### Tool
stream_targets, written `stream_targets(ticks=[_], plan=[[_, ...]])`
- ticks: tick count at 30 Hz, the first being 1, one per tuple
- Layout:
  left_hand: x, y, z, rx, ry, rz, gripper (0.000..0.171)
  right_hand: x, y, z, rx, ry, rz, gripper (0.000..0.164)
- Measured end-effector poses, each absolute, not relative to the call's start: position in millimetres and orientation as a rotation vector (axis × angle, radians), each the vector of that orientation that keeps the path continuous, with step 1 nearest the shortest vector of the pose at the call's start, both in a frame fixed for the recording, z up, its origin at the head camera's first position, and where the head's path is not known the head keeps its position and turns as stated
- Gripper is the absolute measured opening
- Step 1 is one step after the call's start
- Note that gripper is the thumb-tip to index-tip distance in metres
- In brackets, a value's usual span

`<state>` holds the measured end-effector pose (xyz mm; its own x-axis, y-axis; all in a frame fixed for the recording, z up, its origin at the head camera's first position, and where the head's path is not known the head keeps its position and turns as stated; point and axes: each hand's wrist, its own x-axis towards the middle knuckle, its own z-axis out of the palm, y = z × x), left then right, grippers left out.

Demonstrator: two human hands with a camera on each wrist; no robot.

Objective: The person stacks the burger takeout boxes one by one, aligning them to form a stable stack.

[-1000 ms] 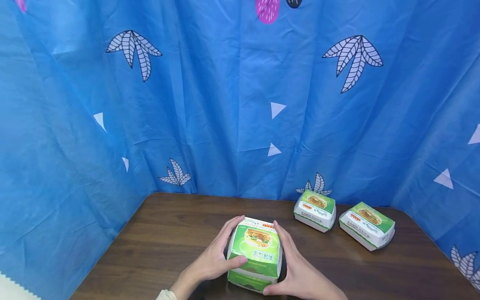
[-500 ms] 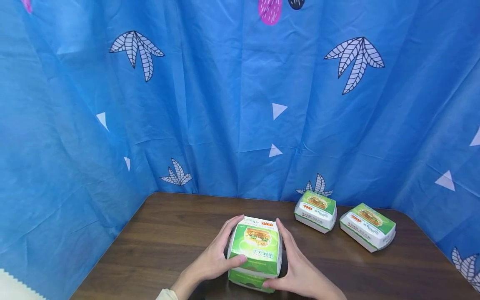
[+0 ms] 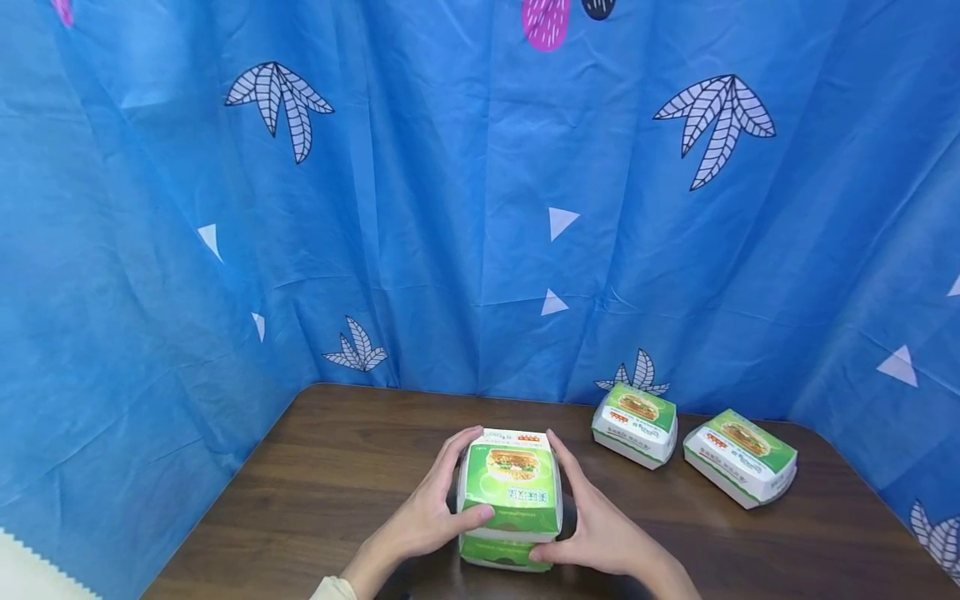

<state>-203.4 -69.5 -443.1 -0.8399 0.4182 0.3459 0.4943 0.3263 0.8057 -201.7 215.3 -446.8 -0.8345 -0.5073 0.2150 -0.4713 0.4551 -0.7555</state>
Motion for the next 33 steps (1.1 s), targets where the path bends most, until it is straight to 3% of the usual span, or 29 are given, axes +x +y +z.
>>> stream_targets(ticks=[6,14,22,29,33], plan=[[-203.6,-70.1,-441.0,-0.836,-2.512,-1.583,0.096,-204.5,213.9,-444.1,-0.827,2.678,-1.309,0.139],[-203.8,-70.5,-439.3,-0.834,-2.512,-1.563,0.098,-204.6,218.6,-438.9,-1.028,2.655,-1.339,0.134],[-203.4,-70.5,-438.1,-0.872,-2.481,-1.543,0.093,-208.8,220.6,-431.4,-1.042,2.561,-1.516,0.103],[-203.3,-70.8,-438.4,-0.848,-2.508,-1.566,0.092,-213.1,221.7,-425.1,-0.955,2.757,-1.555,0.062],[-202.8,-71.4,-437.2,-0.832,-2.519,-1.575,0.093,-216.2,221.1,-419.7,-0.973,2.799,-1.674,0.056]])
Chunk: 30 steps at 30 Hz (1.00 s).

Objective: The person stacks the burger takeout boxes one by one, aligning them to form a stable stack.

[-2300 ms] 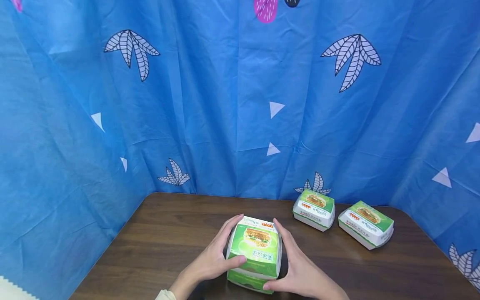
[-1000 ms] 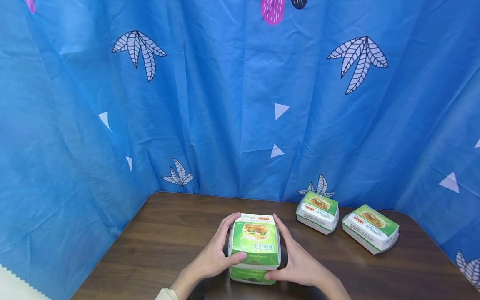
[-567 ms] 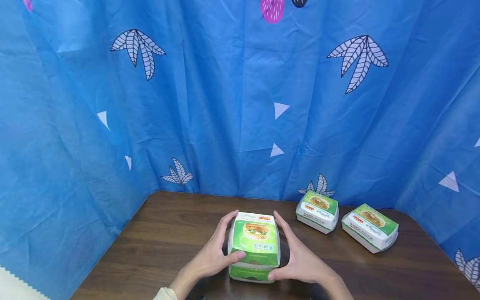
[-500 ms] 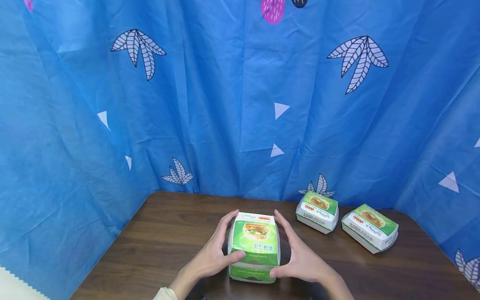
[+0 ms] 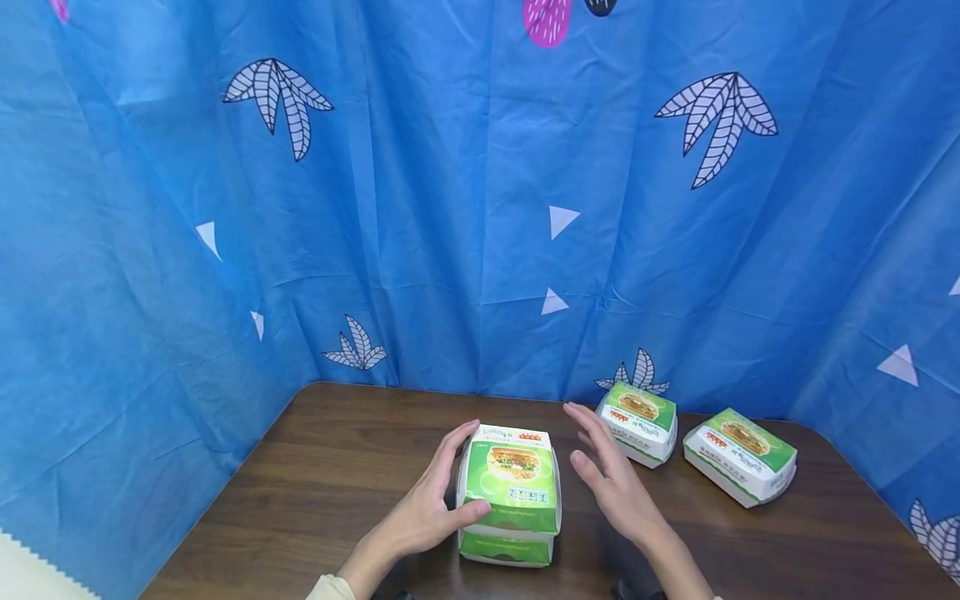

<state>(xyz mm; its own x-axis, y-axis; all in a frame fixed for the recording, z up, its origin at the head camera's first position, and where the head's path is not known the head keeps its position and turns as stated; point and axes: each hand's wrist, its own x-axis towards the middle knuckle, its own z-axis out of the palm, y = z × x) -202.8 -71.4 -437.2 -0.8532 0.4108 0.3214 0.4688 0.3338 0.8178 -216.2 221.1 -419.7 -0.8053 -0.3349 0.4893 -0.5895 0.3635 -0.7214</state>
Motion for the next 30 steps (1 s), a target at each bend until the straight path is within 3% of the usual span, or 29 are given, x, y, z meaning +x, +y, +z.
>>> stream_targets(ticks=[9,30], plan=[[-202.9,-71.0,-438.4,-0.844,-2.493,-1.544,0.092,-219.3,220.6,-417.0,0.559,-2.402,1.256,0.05],[-201.6,-71.2,-437.8,-0.821,-2.536,-1.552,0.093,-227.4,233.4,-423.3,0.261,-2.405,1.1,0.066]])
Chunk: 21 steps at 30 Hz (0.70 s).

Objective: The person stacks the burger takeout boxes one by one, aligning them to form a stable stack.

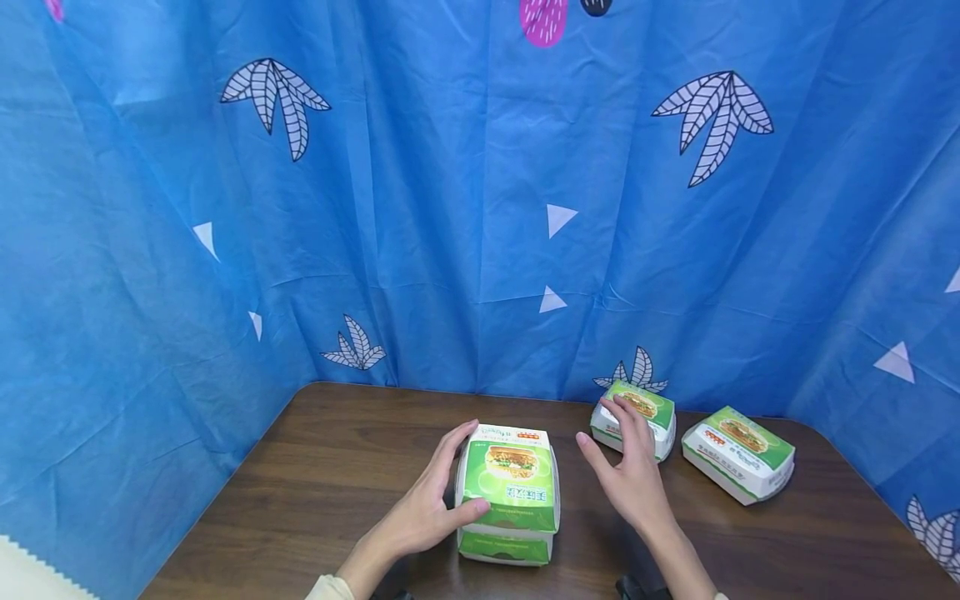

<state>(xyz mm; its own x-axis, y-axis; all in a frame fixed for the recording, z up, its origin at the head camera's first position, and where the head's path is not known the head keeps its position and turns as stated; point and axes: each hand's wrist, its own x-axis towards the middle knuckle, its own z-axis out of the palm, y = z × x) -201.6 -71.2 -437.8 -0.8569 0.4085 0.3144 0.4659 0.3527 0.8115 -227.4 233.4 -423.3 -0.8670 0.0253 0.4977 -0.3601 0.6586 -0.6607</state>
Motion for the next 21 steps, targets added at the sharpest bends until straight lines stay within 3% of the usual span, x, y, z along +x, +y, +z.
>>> stream_targets(ticks=[21], plan=[[-201.7,-72.7,-437.0,-0.853,-2.515,-1.542,0.093,-234.8,243.1,-444.5,0.082,-2.485,0.953,0.08]])
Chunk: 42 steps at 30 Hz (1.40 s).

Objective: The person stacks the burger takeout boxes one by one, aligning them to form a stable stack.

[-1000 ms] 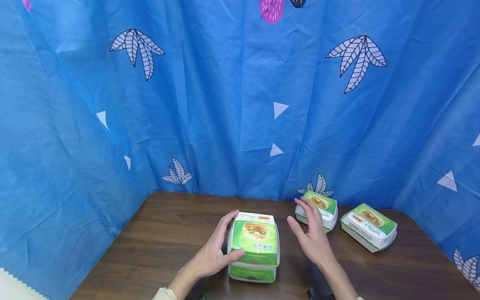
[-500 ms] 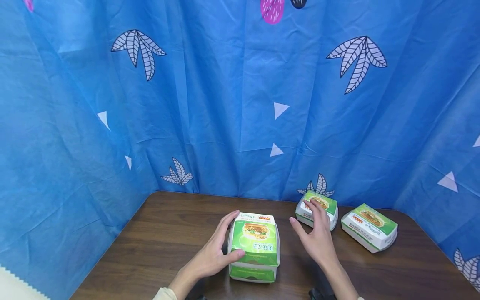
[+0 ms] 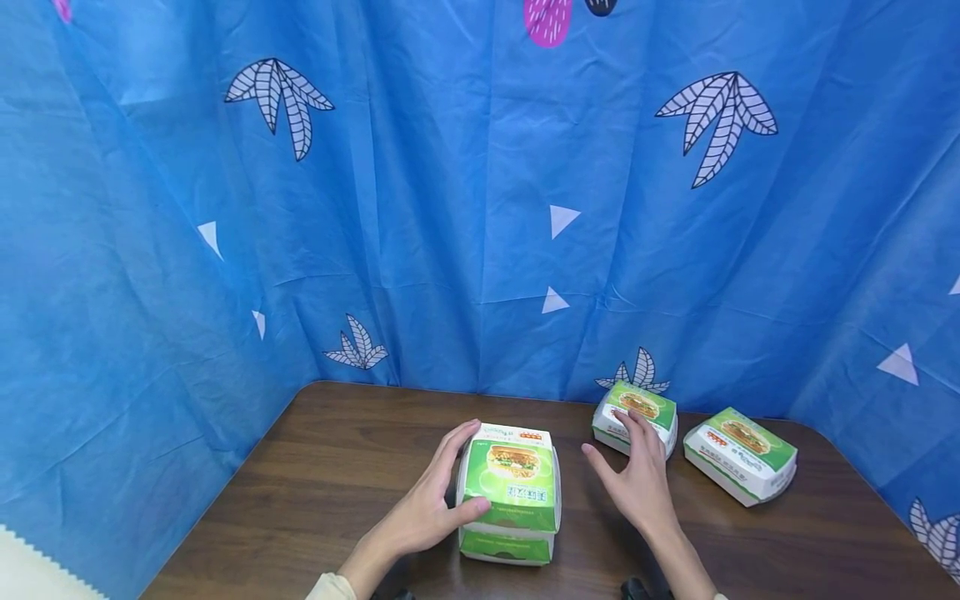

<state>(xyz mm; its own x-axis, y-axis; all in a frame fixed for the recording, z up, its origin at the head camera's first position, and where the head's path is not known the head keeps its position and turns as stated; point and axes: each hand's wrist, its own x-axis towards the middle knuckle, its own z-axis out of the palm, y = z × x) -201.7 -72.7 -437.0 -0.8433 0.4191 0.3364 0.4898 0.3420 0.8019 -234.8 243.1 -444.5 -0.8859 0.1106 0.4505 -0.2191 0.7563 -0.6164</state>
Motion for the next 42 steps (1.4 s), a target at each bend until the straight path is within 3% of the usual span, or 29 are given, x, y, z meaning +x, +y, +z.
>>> stream_targets(ticks=[42], plan=[[-201.9,-73.0,-437.8,-0.832,-2.546,-1.571,0.089,-242.0,264.7,-468.1,0.093,-2.366,0.849,0.07]])
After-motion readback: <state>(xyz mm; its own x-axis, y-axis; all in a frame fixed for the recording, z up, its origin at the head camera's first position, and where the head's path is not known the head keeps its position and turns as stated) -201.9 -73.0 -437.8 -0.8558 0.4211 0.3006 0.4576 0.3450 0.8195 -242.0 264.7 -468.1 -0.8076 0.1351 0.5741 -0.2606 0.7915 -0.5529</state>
